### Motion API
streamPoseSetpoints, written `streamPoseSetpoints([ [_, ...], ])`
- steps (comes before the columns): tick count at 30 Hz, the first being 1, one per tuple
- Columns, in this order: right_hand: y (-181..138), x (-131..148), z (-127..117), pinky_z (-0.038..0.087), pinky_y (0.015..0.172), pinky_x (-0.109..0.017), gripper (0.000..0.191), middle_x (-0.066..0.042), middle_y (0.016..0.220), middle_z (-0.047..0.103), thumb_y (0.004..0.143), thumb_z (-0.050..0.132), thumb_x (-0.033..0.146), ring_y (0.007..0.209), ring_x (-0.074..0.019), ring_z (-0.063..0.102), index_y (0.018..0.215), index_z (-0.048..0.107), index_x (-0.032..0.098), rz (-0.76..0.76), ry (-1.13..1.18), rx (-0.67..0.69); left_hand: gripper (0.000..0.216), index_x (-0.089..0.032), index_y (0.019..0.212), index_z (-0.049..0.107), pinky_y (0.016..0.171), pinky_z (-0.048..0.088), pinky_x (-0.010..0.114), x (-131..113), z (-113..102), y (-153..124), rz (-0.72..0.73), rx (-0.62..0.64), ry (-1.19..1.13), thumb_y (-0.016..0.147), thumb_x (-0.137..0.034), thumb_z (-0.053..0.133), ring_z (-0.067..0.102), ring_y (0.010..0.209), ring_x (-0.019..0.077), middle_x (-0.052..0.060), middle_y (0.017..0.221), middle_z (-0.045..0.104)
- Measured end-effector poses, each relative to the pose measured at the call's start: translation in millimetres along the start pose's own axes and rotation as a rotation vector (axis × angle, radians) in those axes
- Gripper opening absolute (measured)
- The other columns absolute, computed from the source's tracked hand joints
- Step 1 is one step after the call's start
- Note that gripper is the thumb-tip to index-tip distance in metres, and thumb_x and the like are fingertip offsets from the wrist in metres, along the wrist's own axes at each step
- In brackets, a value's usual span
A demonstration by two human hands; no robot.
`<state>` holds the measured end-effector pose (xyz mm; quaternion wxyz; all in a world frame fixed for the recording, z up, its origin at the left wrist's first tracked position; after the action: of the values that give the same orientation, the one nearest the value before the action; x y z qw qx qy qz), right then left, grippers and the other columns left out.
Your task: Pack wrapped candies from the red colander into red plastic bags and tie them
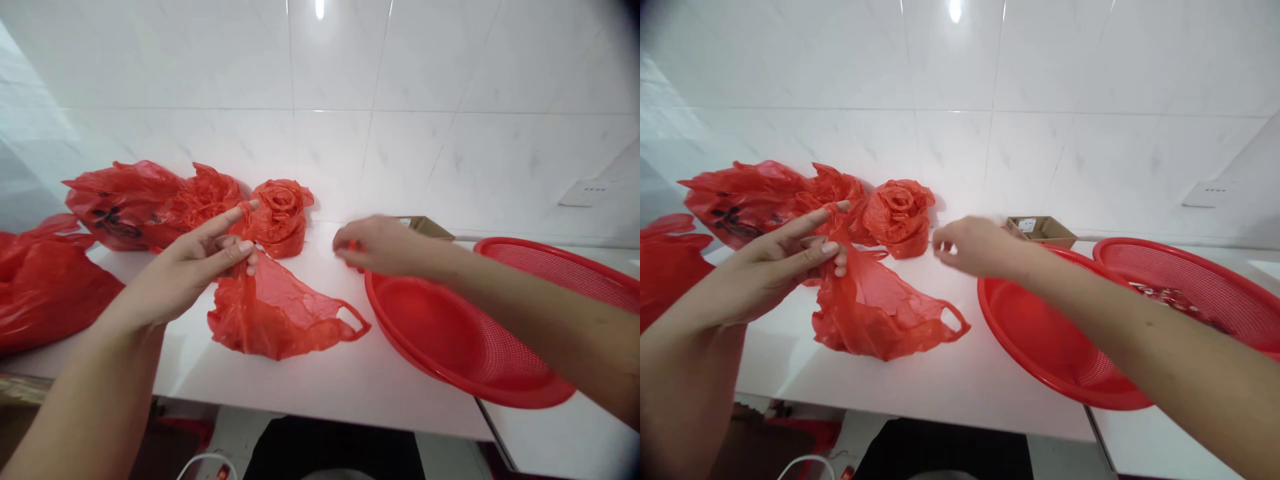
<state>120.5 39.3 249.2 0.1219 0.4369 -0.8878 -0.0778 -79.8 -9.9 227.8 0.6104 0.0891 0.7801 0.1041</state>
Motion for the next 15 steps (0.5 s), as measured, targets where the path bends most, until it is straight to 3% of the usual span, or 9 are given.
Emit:
streamPoseSetpoints([
  [2,-6.3,25.6,39.2,0.043,0.085,-0.033,0.028,-0.006,0.118,0.06,0.09,0.055,0.038,0.1,-0.0218,0.058,0.113,0.066,0.027,-0.143,0.022,0.093,0.076,-0.024,0.149,0.032,0.062,0.05,0.019,-3.7,-0.2,3.6,0.002,0.011,0.044,0.083,-0.031,0.069,0.061,0.07,0.0142,-0.001,0.07,0.065],
  [4,-14.4,38.7,73.6,0.045,0.087,-0.036,0.042,-0.006,0.139,0.046,0.089,0.055,0.047,0.108,-0.0251,0.057,0.129,0.057,0.035,-0.171,0.04,0.187,0.078,-0.022,0.15,0.03,0.062,0.05,0.02,-7.3,-10.7,8.3,0.002,-0.014,0.059,0.083,-0.03,0.069,0.062,0.068,0.0139,-0.001,0.072,0.067],
  [7,-25.8,36.2,103.8,0.049,0.073,-0.035,0.058,-0.004,0.139,0.048,0.083,0.064,0.041,0.094,-0.0249,0.063,0.138,0.045,0.045,-0.067,0.11,0.364,0.079,-0.02,0.15,0.027,0.067,0.051,0.025,-11.1,-35.2,17.5,-0.022,-0.052,0.076,0.084,-0.029,0.069,0.064,0.068,0.0143,0.0,0.073,0.067],
  [9,-28.4,35.1,99.8,0.049,0.067,-0.032,0.066,-0.003,0.124,0.058,0.084,0.061,0.031,0.083,-0.0212,0.064,0.143,0.036,0.047,-0.024,0.201,0.371,0.077,-0.018,0.149,0.028,0.068,0.053,0.027,-10.7,-47.2,22.5,-0.061,-0.05,0.066,0.085,-0.028,0.068,0.064,0.066,0.0142,0.0,0.072,0.066],
  [12,-25.0,45.7,76.2,0.047,0.063,-0.031,0.071,-0.002,0.111,0.061,0.088,0.051,0.028,0.071,-0.0169,0.061,0.149,0.018,0.046,-0.042,0.24,0.221,0.071,-0.015,0.147,0.032,0.068,0.053,0.026,-7.8,-50.6,25.1,-0.113,-0.025,0.046,0.086,-0.025,0.066,0.064,0.065,0.0132,0.0,0.072,0.066],
  [13,-24.9,54.0,72.6,0.045,0.06,-0.031,0.069,-0.003,0.11,0.061,0.088,0.05,0.028,0.065,-0.0158,0.058,0.148,0.022,0.046,-0.077,0.185,0.203,0.071,-0.014,0.147,0.033,0.066,0.053,0.024,-6.9,-48.7,25.0,-0.12,-0.016,0.048,0.085,-0.025,0.066,0.065,0.066,0.0133,0.001,0.072,0.066],
  [15,-27.8,73.2,76.8,0.04,0.054,-0.03,0.052,-0.003,0.101,0.062,0.085,0.053,0.022,0.057,-0.014,0.053,0.134,0.049,0.04,-0.183,0.004,0.28,0.072,-0.014,0.147,0.032,0.062,0.053,0.022,-4.5,-43.7,24.6,-0.127,0.003,0.067,0.085,-0.025,0.066,0.065,0.067,0.0144,0.001,0.073,0.067],
])
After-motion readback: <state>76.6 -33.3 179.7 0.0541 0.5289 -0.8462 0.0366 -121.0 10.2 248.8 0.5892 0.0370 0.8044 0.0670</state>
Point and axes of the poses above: each hand's wrist, its own y-axis towards the middle knuckle, its own z-axis out of the palm, x = y × z, the point moved 10 cm from there along y, towards the middle knuckle
